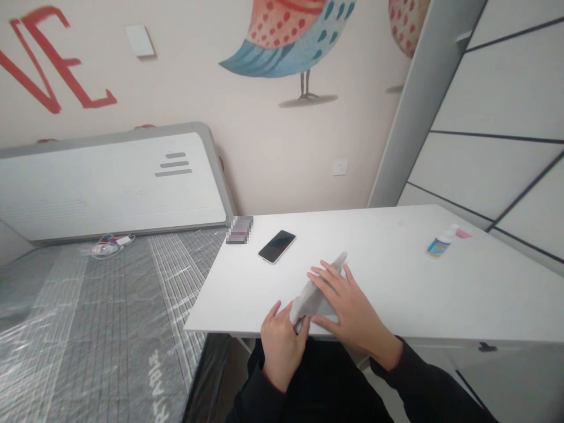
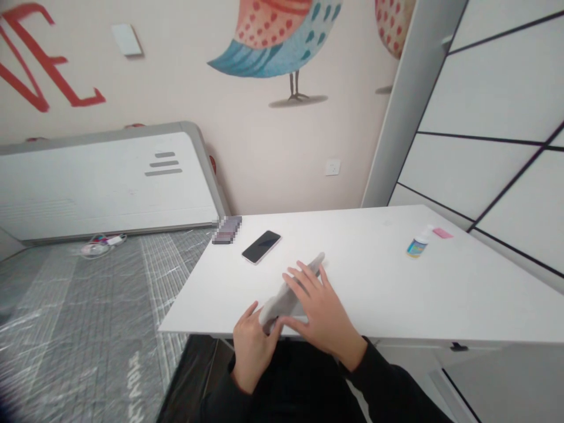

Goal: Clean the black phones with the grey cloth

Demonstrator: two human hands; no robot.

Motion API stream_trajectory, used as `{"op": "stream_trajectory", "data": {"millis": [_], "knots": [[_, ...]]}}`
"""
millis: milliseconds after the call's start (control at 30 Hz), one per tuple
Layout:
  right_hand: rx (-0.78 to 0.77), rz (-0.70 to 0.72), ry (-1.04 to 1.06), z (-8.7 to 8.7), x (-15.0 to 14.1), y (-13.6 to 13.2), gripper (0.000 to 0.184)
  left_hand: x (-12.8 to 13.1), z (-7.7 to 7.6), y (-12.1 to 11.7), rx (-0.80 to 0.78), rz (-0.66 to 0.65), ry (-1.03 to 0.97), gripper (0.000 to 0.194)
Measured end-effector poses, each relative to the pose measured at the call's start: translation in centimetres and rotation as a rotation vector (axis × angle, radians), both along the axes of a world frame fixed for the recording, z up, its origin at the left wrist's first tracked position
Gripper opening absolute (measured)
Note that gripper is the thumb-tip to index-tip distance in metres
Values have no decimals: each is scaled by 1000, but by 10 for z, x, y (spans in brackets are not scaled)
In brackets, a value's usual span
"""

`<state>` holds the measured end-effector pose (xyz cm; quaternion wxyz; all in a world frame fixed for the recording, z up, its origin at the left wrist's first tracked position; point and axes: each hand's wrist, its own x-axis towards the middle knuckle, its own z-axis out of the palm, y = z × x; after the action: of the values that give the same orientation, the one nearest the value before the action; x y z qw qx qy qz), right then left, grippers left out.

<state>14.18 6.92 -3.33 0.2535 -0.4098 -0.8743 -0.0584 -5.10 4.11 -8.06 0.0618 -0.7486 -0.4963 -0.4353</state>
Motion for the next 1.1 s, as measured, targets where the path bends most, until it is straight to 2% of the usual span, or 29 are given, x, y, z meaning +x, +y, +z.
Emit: {"op": "stream_trajectory", "data": {"millis": [100,267,367,467,633,733,867,967,1100], "knots": [[-17,120,-39,0,-3,-5,80,-1,-1,0,6,-25,-3,24],[60,-69,75,-8,2,7,70,1,0,-1,-24,10,6,17],[27,24,51,-10,-4,1,79,0,-1,-1,19,-2,13,22],[-26,109,89,-2,-9,-8,77,-3,-4,0,49,-29,18,28],[0,-2,367,25,-11,1,48,-5,-7,1,33,-51,21,34],[-39,49,257,32,-24,11,40,-5,-7,1,32,-60,21,34],[-95,48,71,29,-36,24,31,-4,-5,1,6,-56,19,29],[-104,-39,71,27,-24,42,32,-1,1,0,-38,-31,15,25],[-114,-140,61,31,-7,54,36,2,5,-2,-68,-7,4,9]]}}
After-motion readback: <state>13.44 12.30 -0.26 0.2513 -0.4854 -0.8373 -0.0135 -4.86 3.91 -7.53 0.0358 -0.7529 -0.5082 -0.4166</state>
